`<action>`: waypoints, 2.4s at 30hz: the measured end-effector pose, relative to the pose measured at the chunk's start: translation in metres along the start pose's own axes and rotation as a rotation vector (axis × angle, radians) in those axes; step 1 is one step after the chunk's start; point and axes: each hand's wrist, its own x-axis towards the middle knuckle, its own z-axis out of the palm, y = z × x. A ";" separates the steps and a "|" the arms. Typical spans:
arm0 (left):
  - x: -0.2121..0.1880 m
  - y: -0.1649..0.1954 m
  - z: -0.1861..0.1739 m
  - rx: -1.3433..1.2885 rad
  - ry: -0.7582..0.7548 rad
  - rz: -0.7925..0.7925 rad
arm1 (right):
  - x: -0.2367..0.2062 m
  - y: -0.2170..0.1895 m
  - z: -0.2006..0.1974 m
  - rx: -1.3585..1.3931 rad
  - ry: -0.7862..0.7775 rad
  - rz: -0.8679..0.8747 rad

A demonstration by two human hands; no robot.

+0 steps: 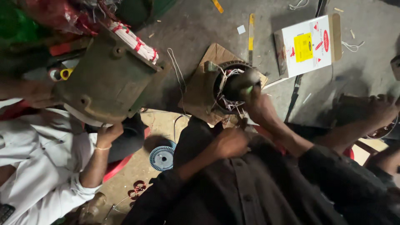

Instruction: The person winds white wire around the slots of a motor stator by hand. They use a hammer to tap the wire into place and a pair of scissors to cut the wire.

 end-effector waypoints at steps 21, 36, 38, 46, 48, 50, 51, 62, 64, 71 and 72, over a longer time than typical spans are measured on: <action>0.038 -0.038 -0.137 0.187 0.018 -0.250 | -0.049 0.029 0.002 0.277 0.141 0.869; 0.084 -0.031 -0.154 0.113 0.326 -0.231 | -0.032 -0.023 -0.002 1.310 0.016 0.702; 0.074 -0.037 -0.154 0.172 0.256 -0.357 | -0.027 -0.018 -0.007 1.063 -0.201 0.641; 0.056 -0.057 -0.127 -0.027 0.512 -0.437 | 0.042 0.008 -0.012 0.327 -0.314 0.343; 0.062 -0.057 -0.123 0.238 0.492 -0.543 | 0.047 0.011 -0.008 0.348 -0.274 0.376; 0.066 -0.055 -0.121 0.279 0.489 -0.614 | 0.045 0.013 -0.003 0.383 -0.234 0.383; 0.070 -0.056 -0.122 0.200 0.518 -0.622 | 0.043 0.014 0.000 0.400 -0.198 0.395; 0.087 -0.072 -0.099 0.258 0.524 -0.662 | 0.044 0.011 0.007 0.299 -0.181 0.480; 0.086 -0.076 -0.098 0.370 0.517 -0.677 | 0.043 0.008 -0.002 0.349 -0.133 0.509; 0.068 -0.072 -0.120 -0.058 0.522 -0.544 | -0.032 -0.031 -0.043 0.598 -0.101 0.557; 0.066 -0.064 -0.119 -0.010 0.544 -0.609 | -0.044 -0.039 -0.043 0.547 -0.069 0.531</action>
